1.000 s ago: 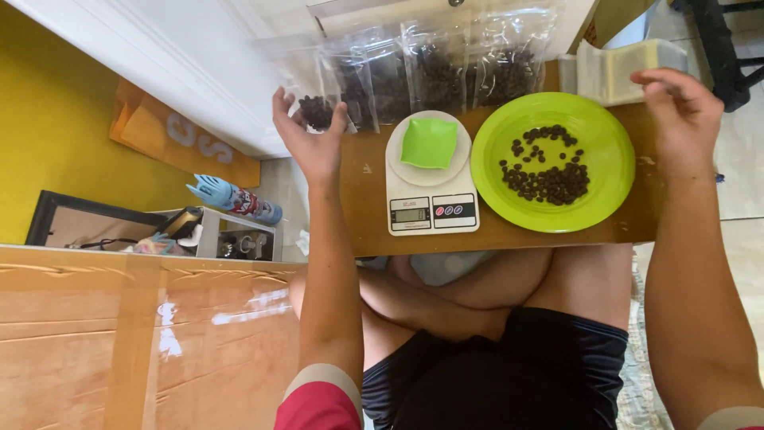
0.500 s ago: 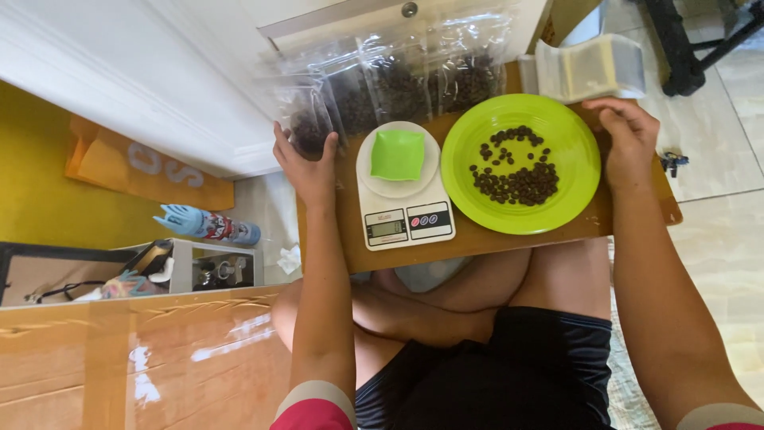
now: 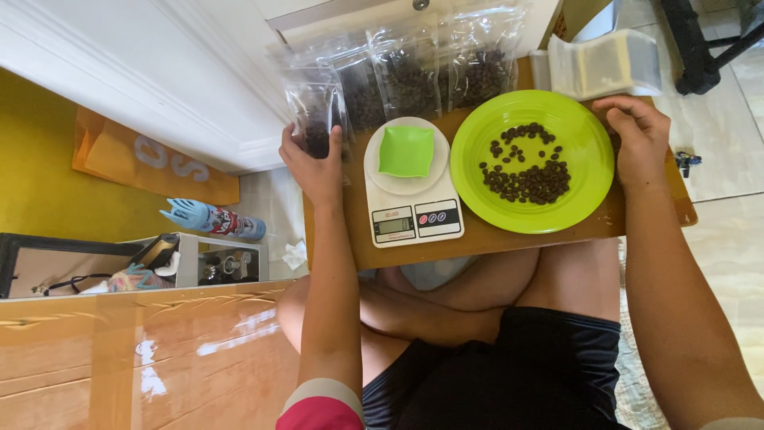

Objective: The person weighs coffee beans by hand, transferring them from a plate into a bag on a digital scale, then removing excess beans from the bag and returning them to the plate to achieve the target weight.

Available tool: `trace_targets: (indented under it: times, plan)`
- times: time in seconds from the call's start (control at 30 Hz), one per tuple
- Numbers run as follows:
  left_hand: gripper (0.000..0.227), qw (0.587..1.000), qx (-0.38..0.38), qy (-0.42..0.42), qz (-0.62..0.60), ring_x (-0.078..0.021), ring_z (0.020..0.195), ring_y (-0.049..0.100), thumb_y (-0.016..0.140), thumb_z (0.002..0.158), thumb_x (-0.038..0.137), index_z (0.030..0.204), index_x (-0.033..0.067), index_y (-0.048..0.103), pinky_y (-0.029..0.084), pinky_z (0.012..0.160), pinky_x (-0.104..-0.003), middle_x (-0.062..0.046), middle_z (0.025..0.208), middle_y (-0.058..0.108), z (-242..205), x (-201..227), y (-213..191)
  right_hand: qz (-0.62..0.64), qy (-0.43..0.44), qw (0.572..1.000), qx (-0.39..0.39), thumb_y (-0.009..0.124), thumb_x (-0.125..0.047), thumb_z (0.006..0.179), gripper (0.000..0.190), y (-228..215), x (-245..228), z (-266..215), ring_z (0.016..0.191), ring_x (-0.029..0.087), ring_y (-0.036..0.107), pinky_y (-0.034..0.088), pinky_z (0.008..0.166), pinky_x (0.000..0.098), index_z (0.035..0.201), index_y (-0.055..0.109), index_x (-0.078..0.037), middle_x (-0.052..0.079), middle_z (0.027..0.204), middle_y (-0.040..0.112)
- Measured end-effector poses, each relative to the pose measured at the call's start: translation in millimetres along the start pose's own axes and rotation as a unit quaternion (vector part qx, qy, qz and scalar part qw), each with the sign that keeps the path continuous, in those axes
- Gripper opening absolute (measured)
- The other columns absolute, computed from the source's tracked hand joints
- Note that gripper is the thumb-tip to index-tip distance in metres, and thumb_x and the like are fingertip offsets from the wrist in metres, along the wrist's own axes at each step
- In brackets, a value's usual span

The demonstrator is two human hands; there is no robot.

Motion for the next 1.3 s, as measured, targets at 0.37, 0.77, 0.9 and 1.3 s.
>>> trace_targets:
  times: [0.37,0.77,0.9,1.3]
  plan:
    - [0.097,0.997,0.033,-0.059,-0.046,-0.0269,0.101,0.064,0.086,0.074,0.061,0.132,0.0008,0.036,0.054,0.094,-0.038,-0.013,0.113,0.054,0,-3,-9,-0.019,-0.028,0.999,-0.022,0.051,-0.001,0.103,0.025,4,-6,0,0.102,0.014,0.059,0.047,0.098,0.0217,0.121,0.069,0.0,0.006,0.114,0.069]
    - [0.077,0.991,-0.031,0.021,-0.128,-0.0344,0.117,0.059,0.07,0.084,0.006,0.151,0.0014,0.032,0.047,0.106,-0.041,-0.022,0.131,0.056,-3,-12,2,-0.048,-0.079,0.995,-0.033,0.052,0.006,0.104,0.026,6,-7,-1,0.104,0.018,0.058,0.047,0.099,0.0258,0.125,0.068,0.003,0.01,0.119,0.067]
    - [0.073,0.992,-0.024,0.05,-0.11,-0.0333,0.116,0.062,0.074,0.087,0.008,0.149,0.0013,0.036,0.05,0.103,-0.041,-0.021,0.132,0.058,-4,-11,-1,-0.205,-0.207,0.956,-0.043,0.06,0.015,0.1,0.024,26,-61,-12,0.11,0.03,0.052,0.044,0.096,0.0375,0.12,0.072,0.01,0.018,0.118,0.066]
    - [0.082,0.988,0.013,-0.003,-0.152,-0.0306,0.129,0.055,0.089,0.087,0.009,0.153,0.0132,0.04,0.043,0.114,-0.047,-0.014,0.128,0.051,-1,-39,14,-0.448,-0.265,0.832,-0.194,0.07,-0.019,0.1,0.029,111,-73,-15,0.104,0.044,0.068,0.054,0.093,0.0494,0.122,0.074,0.0,0.026,0.11,0.07]
Point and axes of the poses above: each hand's wrist, its own z-axis towards the middle knuckle, its own y-axis out of the palm, x = y × z, the point moved 9 cm from there along z, towards the middle knuckle
